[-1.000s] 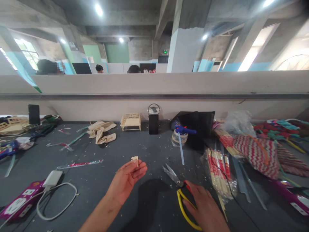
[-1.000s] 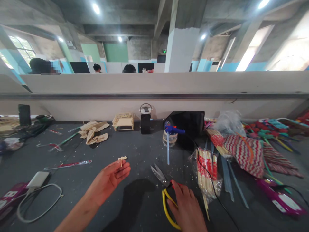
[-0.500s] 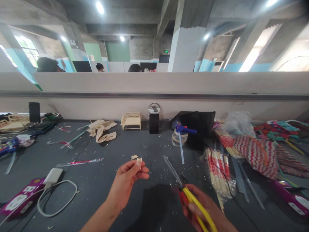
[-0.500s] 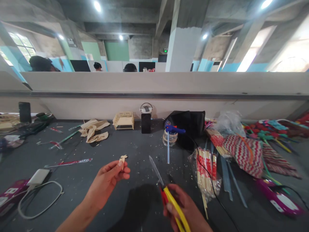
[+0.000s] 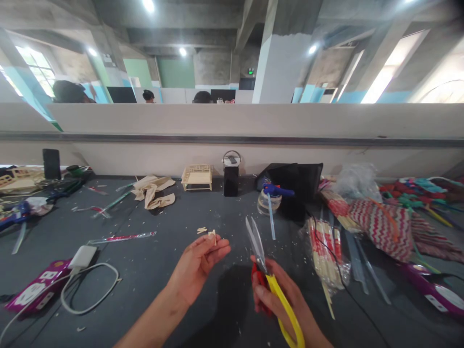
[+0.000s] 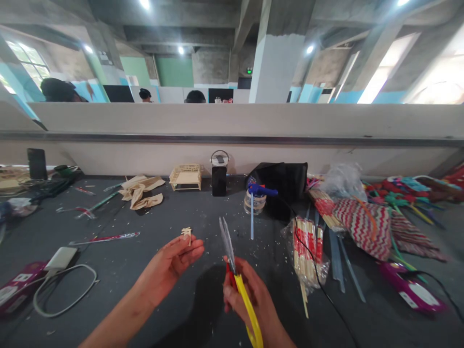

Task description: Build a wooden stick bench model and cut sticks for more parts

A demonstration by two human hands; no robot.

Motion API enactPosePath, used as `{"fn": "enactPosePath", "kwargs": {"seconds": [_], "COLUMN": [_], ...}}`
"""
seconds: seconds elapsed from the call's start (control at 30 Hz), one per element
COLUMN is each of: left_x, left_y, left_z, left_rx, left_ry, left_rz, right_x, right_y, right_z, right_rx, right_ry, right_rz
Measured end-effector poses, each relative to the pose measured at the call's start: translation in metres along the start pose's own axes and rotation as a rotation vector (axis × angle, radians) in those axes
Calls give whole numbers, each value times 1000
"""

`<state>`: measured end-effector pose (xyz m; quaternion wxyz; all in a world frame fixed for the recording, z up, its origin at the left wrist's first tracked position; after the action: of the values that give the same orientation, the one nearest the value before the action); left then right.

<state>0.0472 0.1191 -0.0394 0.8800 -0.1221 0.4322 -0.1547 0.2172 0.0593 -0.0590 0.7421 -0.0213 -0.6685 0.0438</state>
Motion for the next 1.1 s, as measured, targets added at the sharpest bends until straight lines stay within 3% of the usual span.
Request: {"fn": "enactPosePath", "kwargs": {"seconds": [0.1,0.3,0.43,0.63,0.73,0.87,1.1], "left_x": [-5,-19,-19,5,20,31,38], "left_y": [-4,-15,-19,-12,-11,-11,-10], "left_z": [4,14,18,11,15,20,22], "left_rx": [8,50,96,61,94,107,101], "left_ry": [135,452,490,168,35,-15,-34], "left_rz": [71,251,252,-15,-110,-112,-88], "right_x": [8,25,29,36,48,55,43], "right_y": [4,5,5,16,21,27,36], "right_z": [-5,6,15,13,17,26,24], "right_rx": [-29,212,282,57,-61,-117,-170], "right_ry": [-202,-511,-507,-511,-589,-651,-653], "right_rz": [-56,-223,-234,-273,-370,-491,-479]}}
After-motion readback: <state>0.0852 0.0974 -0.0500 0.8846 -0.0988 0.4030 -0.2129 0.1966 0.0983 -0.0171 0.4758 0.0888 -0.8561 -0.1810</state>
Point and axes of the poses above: each hand's wrist, its own y-axis towards the middle knuckle, its own z-axis out of the palm, x = y × z, the point moved 8 cm from there along y, towards the middle knuckle
